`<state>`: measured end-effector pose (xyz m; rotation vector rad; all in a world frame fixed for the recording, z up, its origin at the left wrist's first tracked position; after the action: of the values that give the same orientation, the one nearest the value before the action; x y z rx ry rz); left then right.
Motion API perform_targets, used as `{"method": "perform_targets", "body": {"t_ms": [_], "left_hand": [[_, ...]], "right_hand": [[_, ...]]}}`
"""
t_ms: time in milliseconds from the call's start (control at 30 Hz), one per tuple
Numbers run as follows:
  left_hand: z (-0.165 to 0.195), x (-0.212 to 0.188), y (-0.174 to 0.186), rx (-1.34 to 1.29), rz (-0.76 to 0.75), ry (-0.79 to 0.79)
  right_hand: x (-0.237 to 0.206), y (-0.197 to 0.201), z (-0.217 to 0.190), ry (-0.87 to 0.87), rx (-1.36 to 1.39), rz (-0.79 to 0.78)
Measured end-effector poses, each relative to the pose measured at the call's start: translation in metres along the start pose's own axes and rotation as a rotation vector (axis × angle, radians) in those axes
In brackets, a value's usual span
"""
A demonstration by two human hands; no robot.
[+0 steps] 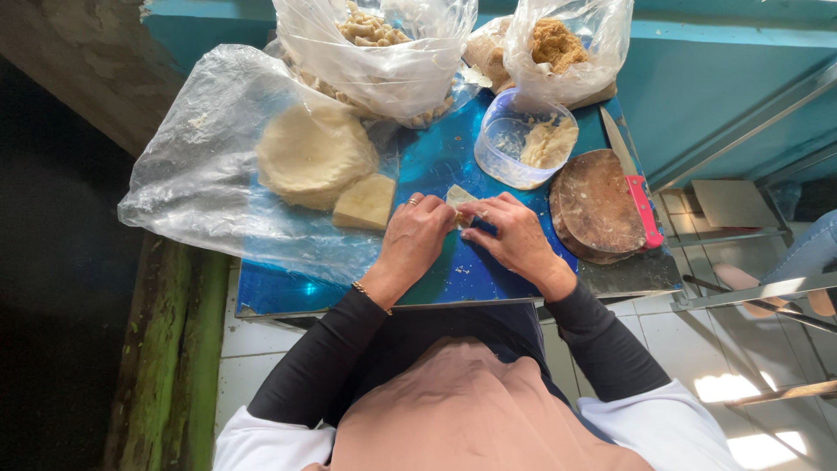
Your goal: The person sits at a small blue table and folds square pastry wrappers around a spoonful of brown filling, pinching the edges closed by hand. They take wrappers and filling from plastic bags and containers, fold each piece into a sealed triangle, and set the folded pastries on the table.
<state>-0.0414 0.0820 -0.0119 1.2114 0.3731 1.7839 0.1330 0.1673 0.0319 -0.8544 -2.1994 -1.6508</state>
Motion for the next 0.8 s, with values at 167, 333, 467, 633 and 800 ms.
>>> {"method": "perform_targets", "body": {"t_ms": [167,333,467,633,800], "left_hand": [[-0.005,0.006,-0.011,-0.019,0.015,0.13],[-0.011,0.017,-0.013,-0.107,-0.062,0.345],[-0.013,0.026,-0.013,-0.145,-0.06,0.371],[-0.015,0.027,-0.011,-0.269,-0.018,0.29],[-0.014,0.025,-0.004,-0.284,0.003,0.225]], "right_hand": [[-0.002,-0.018,0.023,0.02,-0.077,-0.034],[0.011,-0.031,0.062,-0.222,0.208,-0.136],[0.021,-0.034,0.073,-0.209,0.349,-0.173],[0.016,-0.027,0.048,-0.332,0.288,-0.071],[0.008,-0.012,0.02,0.054,0.029,0.008]]}}
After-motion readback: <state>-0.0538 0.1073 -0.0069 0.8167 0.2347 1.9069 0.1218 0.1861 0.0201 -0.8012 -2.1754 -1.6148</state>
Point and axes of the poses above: each hand's wrist, its own x-axis towards the middle knuckle, its own y-axis out of the back of the hand, z = x × y, the point moved 1 cm from there along x, towards the middle knuckle, and after that the axes turned 5 degrees about y, right-handed, at the moved point
